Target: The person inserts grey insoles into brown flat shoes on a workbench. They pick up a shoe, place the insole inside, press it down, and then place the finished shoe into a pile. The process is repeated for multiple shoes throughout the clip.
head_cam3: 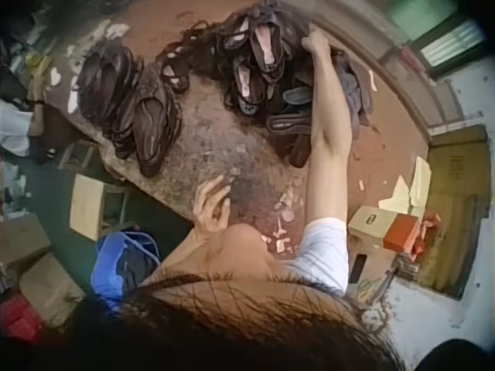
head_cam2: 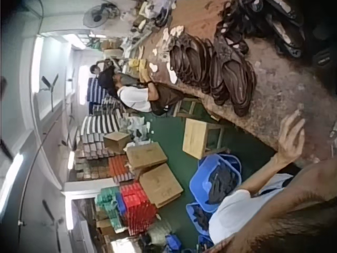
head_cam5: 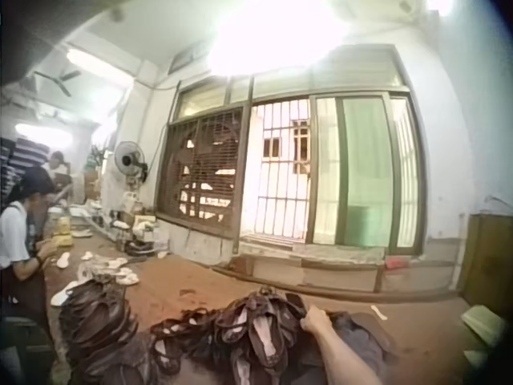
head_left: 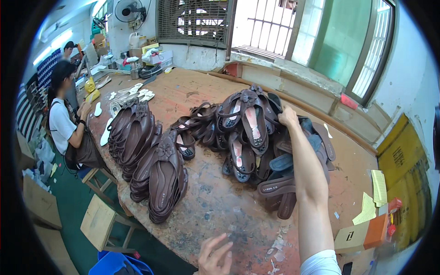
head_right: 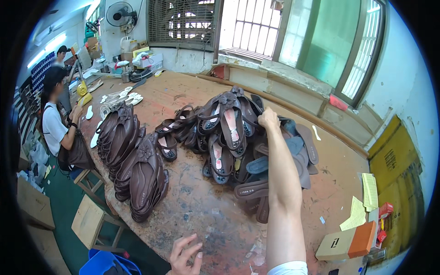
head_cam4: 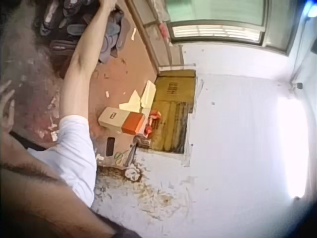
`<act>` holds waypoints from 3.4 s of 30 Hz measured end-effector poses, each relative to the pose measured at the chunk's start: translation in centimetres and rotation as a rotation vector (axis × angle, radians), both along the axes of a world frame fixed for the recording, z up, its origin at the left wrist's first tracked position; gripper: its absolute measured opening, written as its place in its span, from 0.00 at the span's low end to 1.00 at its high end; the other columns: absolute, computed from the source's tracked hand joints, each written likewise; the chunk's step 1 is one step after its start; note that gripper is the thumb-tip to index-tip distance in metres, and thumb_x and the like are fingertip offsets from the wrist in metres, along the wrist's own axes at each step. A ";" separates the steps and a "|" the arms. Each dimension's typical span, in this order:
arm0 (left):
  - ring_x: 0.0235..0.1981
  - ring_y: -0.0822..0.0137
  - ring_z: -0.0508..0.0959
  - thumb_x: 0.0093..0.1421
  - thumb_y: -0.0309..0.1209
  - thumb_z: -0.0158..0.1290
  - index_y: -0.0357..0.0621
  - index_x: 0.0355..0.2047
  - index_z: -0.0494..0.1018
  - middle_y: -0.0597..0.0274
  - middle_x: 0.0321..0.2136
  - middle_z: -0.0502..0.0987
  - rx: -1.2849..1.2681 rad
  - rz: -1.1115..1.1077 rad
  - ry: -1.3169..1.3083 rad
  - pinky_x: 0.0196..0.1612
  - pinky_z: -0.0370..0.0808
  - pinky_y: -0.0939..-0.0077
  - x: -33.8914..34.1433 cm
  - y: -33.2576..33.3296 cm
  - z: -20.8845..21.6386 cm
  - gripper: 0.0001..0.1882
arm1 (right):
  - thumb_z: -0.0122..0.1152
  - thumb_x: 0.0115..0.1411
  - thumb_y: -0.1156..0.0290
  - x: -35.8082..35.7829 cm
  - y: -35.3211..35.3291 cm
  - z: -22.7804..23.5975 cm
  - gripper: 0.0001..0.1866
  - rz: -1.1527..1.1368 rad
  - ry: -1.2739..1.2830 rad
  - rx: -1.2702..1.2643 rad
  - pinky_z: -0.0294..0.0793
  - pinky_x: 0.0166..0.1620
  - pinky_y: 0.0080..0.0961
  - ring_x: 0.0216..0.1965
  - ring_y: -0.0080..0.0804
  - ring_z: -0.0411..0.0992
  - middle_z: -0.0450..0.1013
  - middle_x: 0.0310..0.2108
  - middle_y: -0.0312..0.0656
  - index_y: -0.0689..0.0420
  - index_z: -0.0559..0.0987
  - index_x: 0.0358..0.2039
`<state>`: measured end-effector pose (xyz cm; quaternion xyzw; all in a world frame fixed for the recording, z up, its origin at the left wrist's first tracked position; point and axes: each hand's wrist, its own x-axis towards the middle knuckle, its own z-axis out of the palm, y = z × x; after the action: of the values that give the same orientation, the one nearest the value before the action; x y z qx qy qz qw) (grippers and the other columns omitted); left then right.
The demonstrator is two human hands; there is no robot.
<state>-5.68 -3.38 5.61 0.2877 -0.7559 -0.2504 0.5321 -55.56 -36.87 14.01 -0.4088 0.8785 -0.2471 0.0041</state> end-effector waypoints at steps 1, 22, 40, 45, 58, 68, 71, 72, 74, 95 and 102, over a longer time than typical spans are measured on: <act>0.55 0.40 0.81 0.70 0.25 0.59 0.36 0.53 0.83 0.40 0.60 0.80 0.037 0.002 -0.011 0.57 0.80 0.49 0.2 0.1 -0.2 0.13 | 0.64 0.62 0.68 -0.1 -0.1 -0.1 0.28 -0.004 0.001 0.063 0.77 0.66 0.52 0.65 0.59 0.76 0.77 0.63 0.59 0.56 0.78 0.64; 0.69 0.34 0.69 0.65 0.33 0.54 0.31 0.62 0.75 0.32 0.71 0.66 -0.352 0.252 -0.621 0.69 0.72 0.45 -34.0 -33.7 7.6 0.27 | 0.63 0.66 0.83 13.3 43.4 6.5 0.25 -0.076 0.341 -0.528 0.81 0.48 0.39 0.45 0.49 0.83 0.82 0.48 0.56 0.61 0.79 0.64; 0.47 0.41 0.86 0.55 0.17 0.60 0.40 0.51 0.86 0.45 0.50 0.86 -0.613 -0.499 -0.197 0.58 0.81 0.52 -22.4 -3.9 8.9 0.22 | 0.79 0.54 0.73 15.1 62.2 -15.7 0.33 -0.412 -0.010 -0.175 0.73 0.61 0.47 0.59 0.57 0.70 0.71 0.57 0.55 0.65 0.76 0.59; 0.73 0.33 0.63 0.60 0.35 0.68 0.36 0.67 0.71 0.32 0.73 0.61 -0.218 -0.997 -0.740 0.73 0.66 0.42 -21.8 2.9 2.0 0.36 | 0.76 0.57 0.77 15.7 63.4 -15.2 0.26 -0.386 0.039 -0.174 0.79 0.54 0.47 0.49 0.59 0.77 0.76 0.48 0.55 0.65 0.77 0.55; 0.64 0.31 0.72 0.62 0.31 0.63 0.19 0.61 0.67 0.22 0.61 0.70 0.172 -0.333 -0.686 0.71 0.68 0.48 -41.2 -13.5 -5.7 0.33 | 0.79 0.56 0.67 26.4 66.8 -8.8 0.36 0.084 0.006 -0.488 0.74 0.53 0.52 0.45 0.55 0.73 0.69 0.44 0.58 0.68 0.73 0.61; 0.54 0.42 0.79 0.53 0.37 0.67 0.31 0.50 0.84 0.39 0.50 0.77 -0.078 -0.427 -0.551 0.59 0.77 0.54 -33.4 -10.1 5.8 0.27 | 0.80 0.54 0.65 18.8 59.8 -18.0 0.51 0.129 0.005 -0.182 0.66 0.67 0.60 0.57 0.68 0.68 0.69 0.54 0.66 0.68 0.64 0.74; 0.51 0.47 0.78 0.51 0.33 0.66 0.34 0.42 0.81 0.49 0.47 0.77 -0.261 -0.513 -0.492 0.56 0.77 0.57 -24.4 -7.4 5.1 0.20 | 0.80 0.52 0.71 17.2 57.7 -12.8 0.49 0.081 -0.143 -0.323 0.69 0.66 0.51 0.58 0.62 0.71 0.71 0.56 0.64 0.68 0.66 0.73; 0.50 0.47 0.78 0.51 0.31 0.67 0.34 0.44 0.81 0.50 0.47 0.77 -0.258 -0.560 -0.479 0.56 0.77 0.56 -21.0 -6.0 4.8 0.21 | 0.80 0.52 0.73 17.7 57.9 -11.3 0.48 0.087 -0.197 -0.387 0.71 0.65 0.47 0.58 0.59 0.72 0.72 0.55 0.62 0.68 0.67 0.72; 0.52 0.48 0.79 0.50 0.35 0.76 0.35 0.47 0.81 0.50 0.50 0.78 -0.155 -0.660 -0.470 0.56 0.78 0.57 -15.8 -3.2 2.7 0.26 | 0.78 0.52 0.76 17.6 60.2 -10.4 0.42 0.018 -0.271 -0.519 0.75 0.60 0.39 0.55 0.47 0.76 0.75 0.52 0.55 0.67 0.73 0.68; 0.68 0.29 0.66 0.51 0.43 0.76 0.31 0.74 0.53 0.28 0.73 0.55 0.259 -0.524 -0.476 0.70 0.66 0.40 -5.2 12.8 -5.9 0.60 | 0.68 0.69 0.73 29.0 67.1 -12.0 0.10 -0.316 -1.200 -0.564 0.88 0.48 0.38 0.40 0.41 0.86 0.86 0.42 0.53 0.68 0.84 0.45; 0.63 0.41 0.75 0.55 0.25 0.73 0.35 0.74 0.55 0.31 0.64 0.70 0.620 -0.384 -0.307 0.62 0.74 0.45 -8.2 12.2 -8.4 0.52 | 0.61 0.64 0.66 22.5 67.8 -13.3 0.13 -0.449 -1.355 -0.807 0.86 0.48 0.48 0.34 0.43 0.79 0.78 0.32 0.51 0.66 0.75 0.39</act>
<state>-13.87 8.85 -2.83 0.3222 -0.7554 -0.5156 0.2444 -33.07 30.90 0.75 0.0447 0.5898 -0.7324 0.3371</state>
